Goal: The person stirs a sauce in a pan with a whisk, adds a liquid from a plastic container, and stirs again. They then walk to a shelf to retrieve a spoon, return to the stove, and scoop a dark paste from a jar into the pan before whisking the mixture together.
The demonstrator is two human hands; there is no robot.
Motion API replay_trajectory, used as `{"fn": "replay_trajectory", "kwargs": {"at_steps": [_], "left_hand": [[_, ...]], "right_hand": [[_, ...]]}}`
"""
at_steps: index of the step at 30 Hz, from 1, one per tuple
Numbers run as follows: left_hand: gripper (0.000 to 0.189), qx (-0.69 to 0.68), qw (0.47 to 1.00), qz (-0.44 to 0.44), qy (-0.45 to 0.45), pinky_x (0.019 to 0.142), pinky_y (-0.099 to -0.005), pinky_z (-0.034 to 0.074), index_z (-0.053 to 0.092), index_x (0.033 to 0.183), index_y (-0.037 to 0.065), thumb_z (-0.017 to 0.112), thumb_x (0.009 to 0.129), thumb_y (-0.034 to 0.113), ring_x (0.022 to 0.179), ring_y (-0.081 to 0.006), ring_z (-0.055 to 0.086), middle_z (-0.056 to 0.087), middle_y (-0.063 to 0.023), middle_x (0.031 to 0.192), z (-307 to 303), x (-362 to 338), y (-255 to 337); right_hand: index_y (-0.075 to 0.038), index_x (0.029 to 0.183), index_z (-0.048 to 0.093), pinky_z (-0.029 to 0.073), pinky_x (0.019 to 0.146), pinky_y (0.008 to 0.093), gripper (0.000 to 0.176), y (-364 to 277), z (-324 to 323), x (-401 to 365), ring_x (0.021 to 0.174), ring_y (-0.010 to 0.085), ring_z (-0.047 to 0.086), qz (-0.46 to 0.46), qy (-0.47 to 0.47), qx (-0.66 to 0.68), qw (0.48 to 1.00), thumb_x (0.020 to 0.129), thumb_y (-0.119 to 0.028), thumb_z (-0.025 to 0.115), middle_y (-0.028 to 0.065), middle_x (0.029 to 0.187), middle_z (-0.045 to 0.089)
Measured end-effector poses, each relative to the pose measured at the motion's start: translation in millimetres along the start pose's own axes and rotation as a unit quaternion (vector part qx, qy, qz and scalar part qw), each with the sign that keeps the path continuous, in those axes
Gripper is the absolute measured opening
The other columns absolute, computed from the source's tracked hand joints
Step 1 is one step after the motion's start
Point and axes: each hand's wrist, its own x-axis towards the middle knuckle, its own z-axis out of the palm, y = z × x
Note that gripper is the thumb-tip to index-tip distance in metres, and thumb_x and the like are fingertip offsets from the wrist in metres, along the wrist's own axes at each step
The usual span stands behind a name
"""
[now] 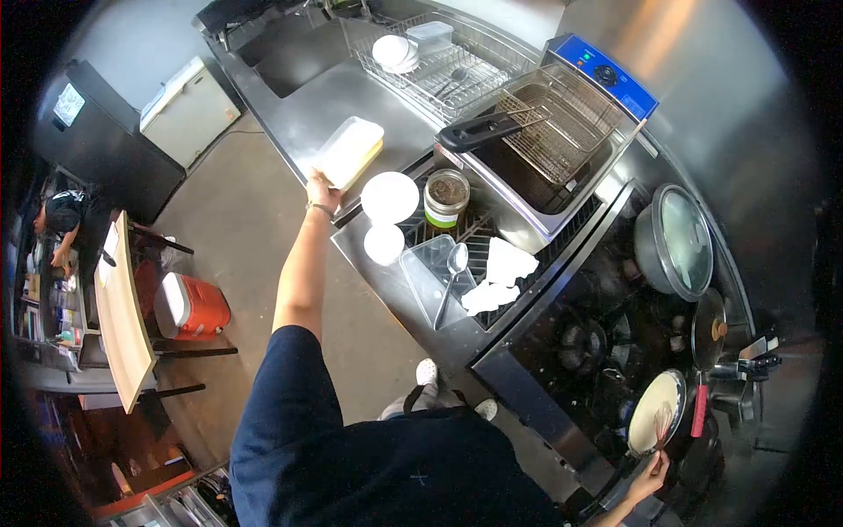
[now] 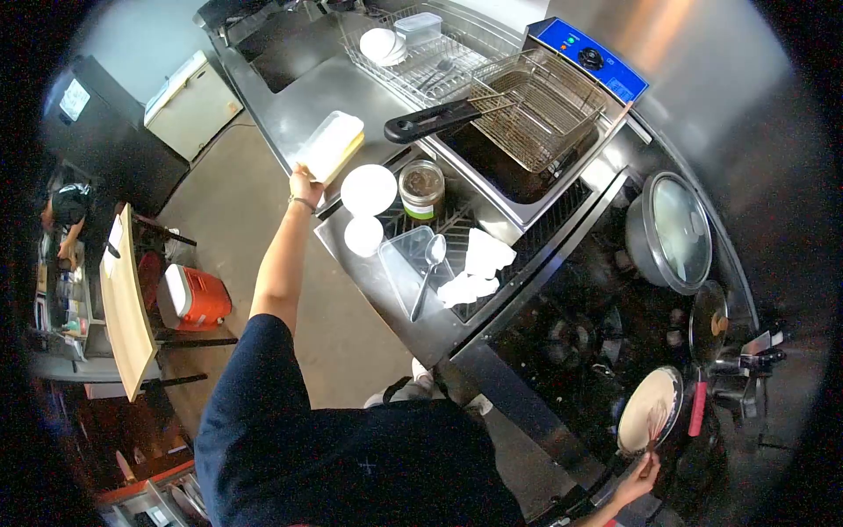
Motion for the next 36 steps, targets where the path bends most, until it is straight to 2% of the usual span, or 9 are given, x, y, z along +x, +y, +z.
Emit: {"fn": "replay_trajectory", "kwargs": {"at_steps": [11, 13, 20, 22, 25, 29, 32, 35, 36], "left_hand": [[0.050, 0.093, 0.996, -0.010, -0.003, 0.088, -0.0497, 0.047, 0.044, 0.122, 0.008, 0.030, 0.095, 0.048, 0.111, -0.0304, 0.053, 0.053, -0.0124, 0.120, 11.0, 23.8, -22.7], [0.051, 0.101, 0.995, -0.002, -0.006, 0.088, -0.0495, 0.048, 0.043, 0.124, 0.009, 0.028, 0.095, 0.048, 0.112, -0.0308, 0.052, 0.053, -0.0131, 0.120, 8.0, 29.1, -26.1], [0.051, 0.585, 0.798, 0.141, 0.040, 0.057, -0.0352, 0.056, 0.047, 0.118, 0.002, 0.028, 0.096, 0.044, 0.085, -0.0283, 0.062, 0.057, -0.0199, 0.102, -45.5, 122.3, -42.6], [0.050, 0.505, 0.843, 0.184, -0.019, 0.050, -0.0333, 0.054, 0.050, 0.114, 0.003, 0.028, 0.096, 0.044, 0.078, -0.0249, 0.063, 0.060, -0.0171, 0.090, -88.2, 202.5, -68.5], [0.038, 0.450, 0.889, 0.077, 0.027, 0.070, -0.0397, 0.051, 0.058, 0.093, 0.004, 0.041, 0.094, 0.038, 0.076, -0.0174, 0.061, 0.063, -0.0065, 0.084, -4.3, 71.7, -16.9], [0.044, 0.374, 0.920, -0.024, -0.115, 0.072, -0.0426, 0.051, 0.053, 0.120, 0.011, 0.060, 0.082, 0.031, 0.096, -0.0236, 0.059, 0.062, -0.0048, 0.105, -57.3, 121.7, 8.5], [0.050, 0.503, 0.864, 0.003, -0.013, 0.074, -0.0389, 0.050, 0.051, 0.122, 0.011, 0.044, 0.088, 0.047, 0.098, -0.0264, 0.058, 0.062, -0.0100, 0.105, -48.4, 118.5, 32.0], [0.048, 0.639, 0.653, 0.393, 0.104, 0.056, -0.0388, 0.051, 0.061, 0.103, 0.003, 0.040, 0.092, 0.044, 0.062, -0.0266, 0.063, 0.066, -0.0142, 0.078, -71.1, 140.2, 58.7], [0.049, 0.568, 0.692, 0.442, 0.057, 0.065, -0.0405, 0.051, 0.061, 0.105, 0.003, 0.038, 0.093, 0.045, 0.071, -0.0282, 0.064, 0.067, -0.0131, 0.085, -57.6, 83.9, 63.5]], "right_hand": [[0.001, 0.084, 0.068, 0.048, 0.076, 0.0459, 0.034, -86.6, -2.2, -11.1, 0.070, 0.0343, 0.061, -0.130, 0.079, 0.039, 0.988, 0.085, -0.033, 0.063, 0.0190, 0.078, 0.065], [0.004, 0.106, 0.059, 0.046, 0.069, 0.0293, 0.030, -7.6, -2.5, -6.1, 0.074, 0.0145, 0.054, 0.068, 0.016, -0.059, 0.996, 0.093, -0.023, 0.056, 0.0112, 0.088, 0.064], [0.006, 0.109, 0.057, 0.044, 0.082, 0.0293, 0.029, -19.6, -5.9, -3.5, 0.087, 0.0158, 0.055, 0.041, -0.061, 0.055, 0.996, 0.090, -0.015, 0.059, 0.0110, 0.100, 0.062], [0.007, 0.102, 0.057, 0.044, 0.080, 0.0274, 0.020, -16.6, 4.3, -1.6, 0.086, 0.0144, 0.055, 0.018, -0.050, 0.116, 0.992, 0.087, -0.005, 0.061, 0.0077, 0.096, 0.061], [0.006, 0.094, 0.058, 0.045, 0.079, 0.0259, 0.011, -18.0, 16.9, 12.4, 0.085, 0.0111, 0.055, -0.011, -0.059, 0.094, 0.994, 0.087, -0.003, 0.059, 0.0043, 0.091, 0.059], [-0.018, 0.101, 0.067, 0.050, 0.066, 0.0358, 0.022, -49.0, 5.2, 12.2, 0.072, 0.0296, 0.064, 0.011, 0.010, -0.173, 0.985, 0.080, -0.019, 0.060, 0.0136, 0.082, 0.066], [-0.016, 0.092, 0.069, 0.051, 0.065, 0.0378, 0.019, -49.9, 3.4, 2.2, 0.072, 0.0294, 0.066, 0.030, -0.012, -0.209, 0.977, 0.080, -0.030, 0.061, 0.0103, 0.081, 0.067], [-0.015, 0.085, 0.067, 0.050, 0.057, 0.0354, 0.015, -27.6, 5.2, 17.6, 0.066, 0.0284, 0.064, -0.063, 0.054, -0.145, 0.986, 0.080, -0.028, 0.062, 0.0106, 0.075, 0.066], [-0.014, 0.084, 0.067, 0.049, 0.055, 0.0351, 0.015, -18.0, 0.8, 18.9, 0.065, 0.0276, 0.064, -0.055, 0.053, -0.172, 0.982, 0.079, -0.028, 0.062, 0.0100, 0.074, 0.066]]}}
